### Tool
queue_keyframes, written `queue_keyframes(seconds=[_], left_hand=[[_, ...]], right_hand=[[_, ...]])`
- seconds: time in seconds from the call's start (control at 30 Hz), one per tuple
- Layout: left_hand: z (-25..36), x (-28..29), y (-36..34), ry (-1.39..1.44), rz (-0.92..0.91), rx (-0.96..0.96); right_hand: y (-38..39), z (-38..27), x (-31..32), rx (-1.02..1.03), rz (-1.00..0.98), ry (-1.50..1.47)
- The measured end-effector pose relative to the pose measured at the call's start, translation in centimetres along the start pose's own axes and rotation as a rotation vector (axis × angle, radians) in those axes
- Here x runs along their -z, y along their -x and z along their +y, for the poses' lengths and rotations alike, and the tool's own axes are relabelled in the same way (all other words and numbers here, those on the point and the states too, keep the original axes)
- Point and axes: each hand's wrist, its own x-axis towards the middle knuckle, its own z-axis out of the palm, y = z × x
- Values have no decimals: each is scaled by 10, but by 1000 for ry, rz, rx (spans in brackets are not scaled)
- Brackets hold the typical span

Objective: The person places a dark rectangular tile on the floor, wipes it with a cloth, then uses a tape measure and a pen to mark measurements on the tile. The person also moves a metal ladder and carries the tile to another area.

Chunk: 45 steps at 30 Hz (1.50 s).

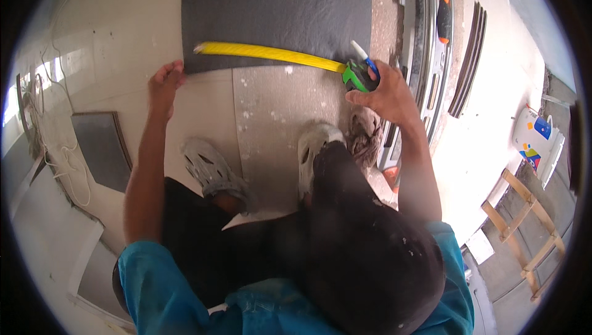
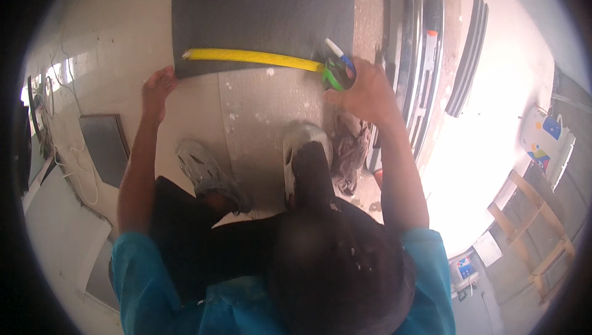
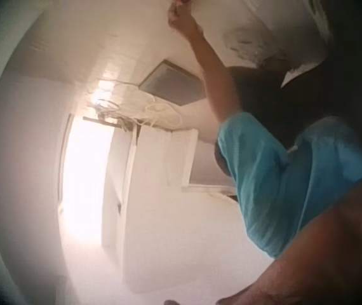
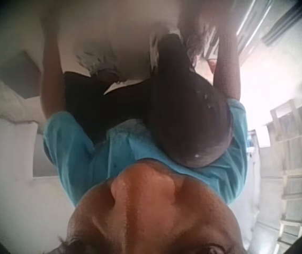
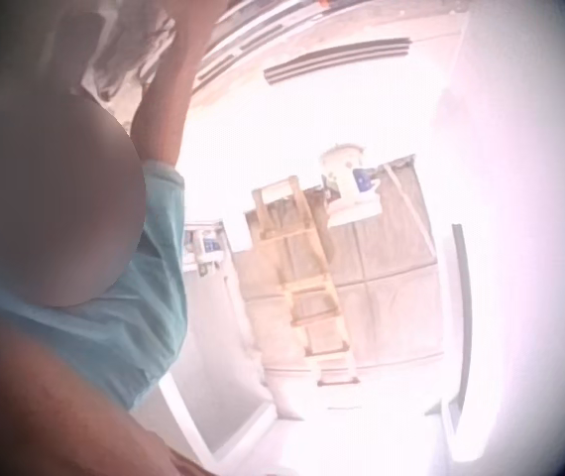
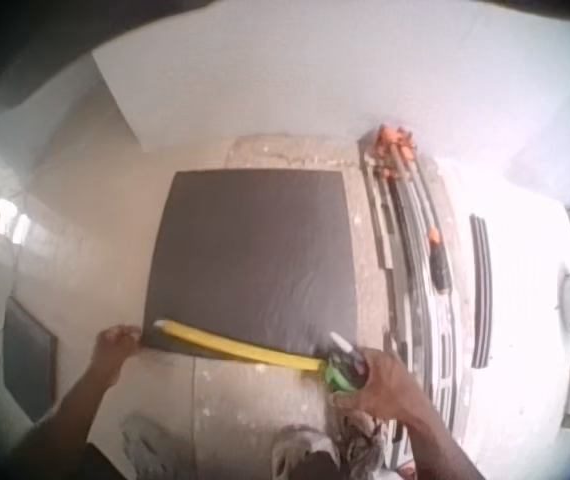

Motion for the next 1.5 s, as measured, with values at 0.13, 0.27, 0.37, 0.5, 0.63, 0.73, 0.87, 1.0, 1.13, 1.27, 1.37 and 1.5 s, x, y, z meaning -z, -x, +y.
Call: queue_keyframes(seconds=[0.13,0.27,0.37,0.5,0.63,0.73,0.87,1.0,1.13,1.27,1.37,1.5], left_hand=[[9,-10,2,-291,93,-98],[47,-63,31,-788,87,-713],[54,-111,46,-677,-95,-870],[61,-141,46,-686,201,-778],[33,-83,1,-725,415,-259],[25,-62,-7,-662,310,-139],[39,-56,-3,-553,324,-48],[46,-50,-4,-512,277,-28],[28,-24,-10,-478,284,-63],[26,-18,-12,-490,277,-27],[30,-16,-11,-444,255,58],[15,-25,-11,-575,456,-339]], right_hand=[[-1,10,-15,17,180,-17],[5,15,-18,-7,222,10],[3,22,-20,-22,256,-12],[5,28,-24,22,270,-30],[0,30,-20,26,290,-232],[-13,27,-19,22,243,-384],[-12,18,-17,-47,164,-660],[-7,12,-26,-63,224,-793],[-9,-5,-34,-10,227,-768],[-19,0,-45,27,275,-569],[-15,-4,-36,42,278,-498],[-8,7,-25,13,278,-307]])
